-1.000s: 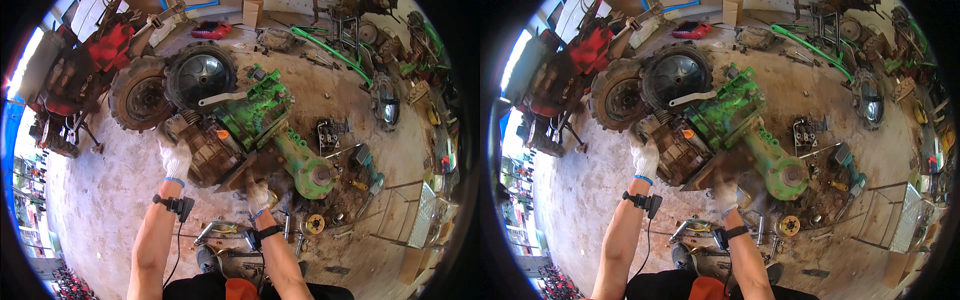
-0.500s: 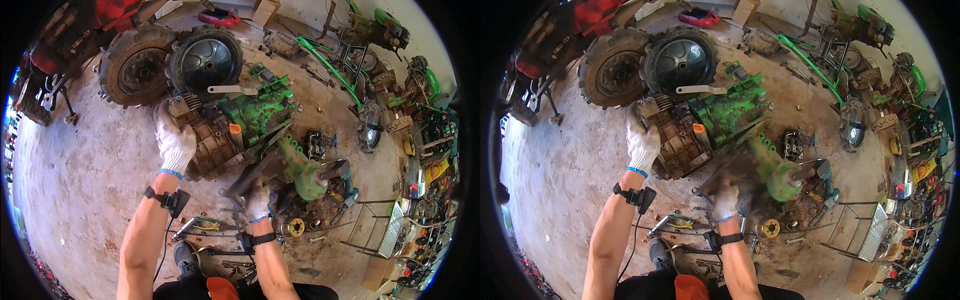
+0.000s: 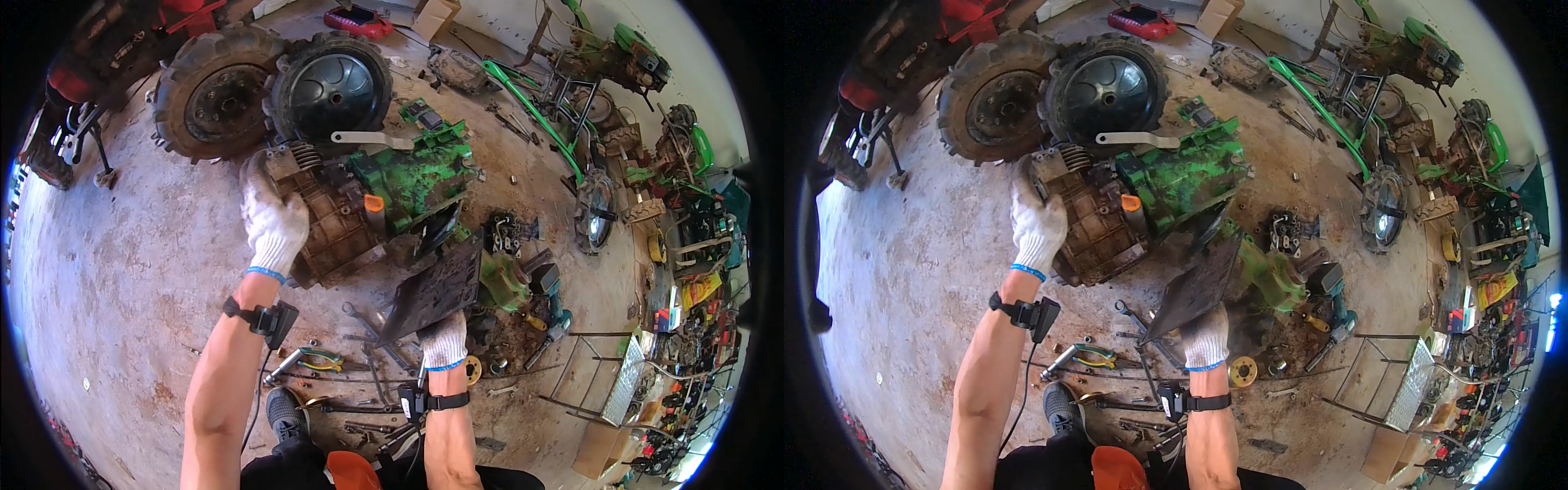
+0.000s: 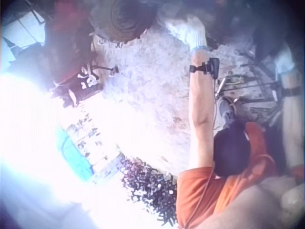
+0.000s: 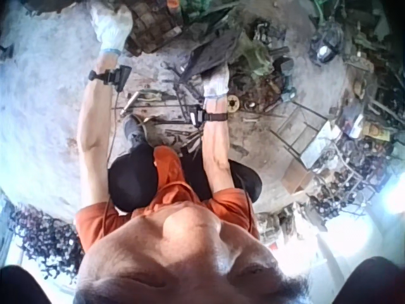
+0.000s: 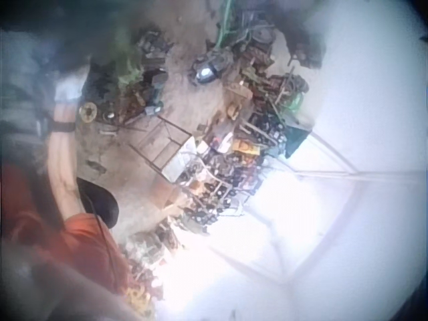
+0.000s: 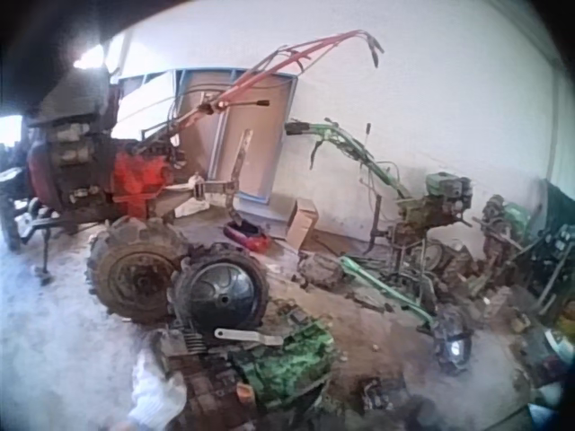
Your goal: The person assembles a small engine by attaching a green housing to the engine block, then installing a fan cover and a metal plate. They handle several small components and tools on the floor while working.
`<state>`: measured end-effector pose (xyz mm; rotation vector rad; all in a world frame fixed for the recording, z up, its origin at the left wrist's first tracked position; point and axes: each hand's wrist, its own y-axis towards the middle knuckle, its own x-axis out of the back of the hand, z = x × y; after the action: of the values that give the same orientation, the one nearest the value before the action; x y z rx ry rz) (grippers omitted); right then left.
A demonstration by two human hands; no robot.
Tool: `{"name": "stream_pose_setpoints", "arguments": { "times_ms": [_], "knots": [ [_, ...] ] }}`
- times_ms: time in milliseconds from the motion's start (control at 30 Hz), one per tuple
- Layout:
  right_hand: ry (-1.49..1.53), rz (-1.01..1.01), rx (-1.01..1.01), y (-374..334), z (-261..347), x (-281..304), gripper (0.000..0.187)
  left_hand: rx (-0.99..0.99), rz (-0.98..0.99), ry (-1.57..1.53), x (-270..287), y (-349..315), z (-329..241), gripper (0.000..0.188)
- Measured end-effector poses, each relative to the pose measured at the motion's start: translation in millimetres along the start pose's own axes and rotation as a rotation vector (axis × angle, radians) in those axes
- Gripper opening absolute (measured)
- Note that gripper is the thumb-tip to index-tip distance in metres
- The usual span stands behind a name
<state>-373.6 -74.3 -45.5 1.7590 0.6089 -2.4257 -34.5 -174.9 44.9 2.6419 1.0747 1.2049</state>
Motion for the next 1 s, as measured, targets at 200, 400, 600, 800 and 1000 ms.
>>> {"name": "stream_pose_setpoints", "arguments": {
  "times_ms": [200, 400, 600, 800, 1000],
  "knots": [
    [0.000, -0.115, -0.017, 1, 23, -15, 0.042, -0.064, -0.020, 0.024, 1, 3, 1, 0.088],
    [0.089, 0.021, -0.195, -17, 68, -19, 0.054, -0.070, -0.034, 0.036, -4, 1, 5, 0.088],
    [-0.111, -0.021, -0.283, -26, 86, -24, 0.047, -0.012, 0.003, 0.102, -9, 1, 8, 0.090],
    [-0.010, -0.153, -0.416, -45, 83, -47, 0.040, 0.034, 0.052, 0.176, -4, 2, 6, 0.094],
    [-0.452, -0.679, -0.407, -67, 50, -50, 0.039, 0.102, 0.092, 0.158, -1, 3, 5, 0.089]
  ]
}}
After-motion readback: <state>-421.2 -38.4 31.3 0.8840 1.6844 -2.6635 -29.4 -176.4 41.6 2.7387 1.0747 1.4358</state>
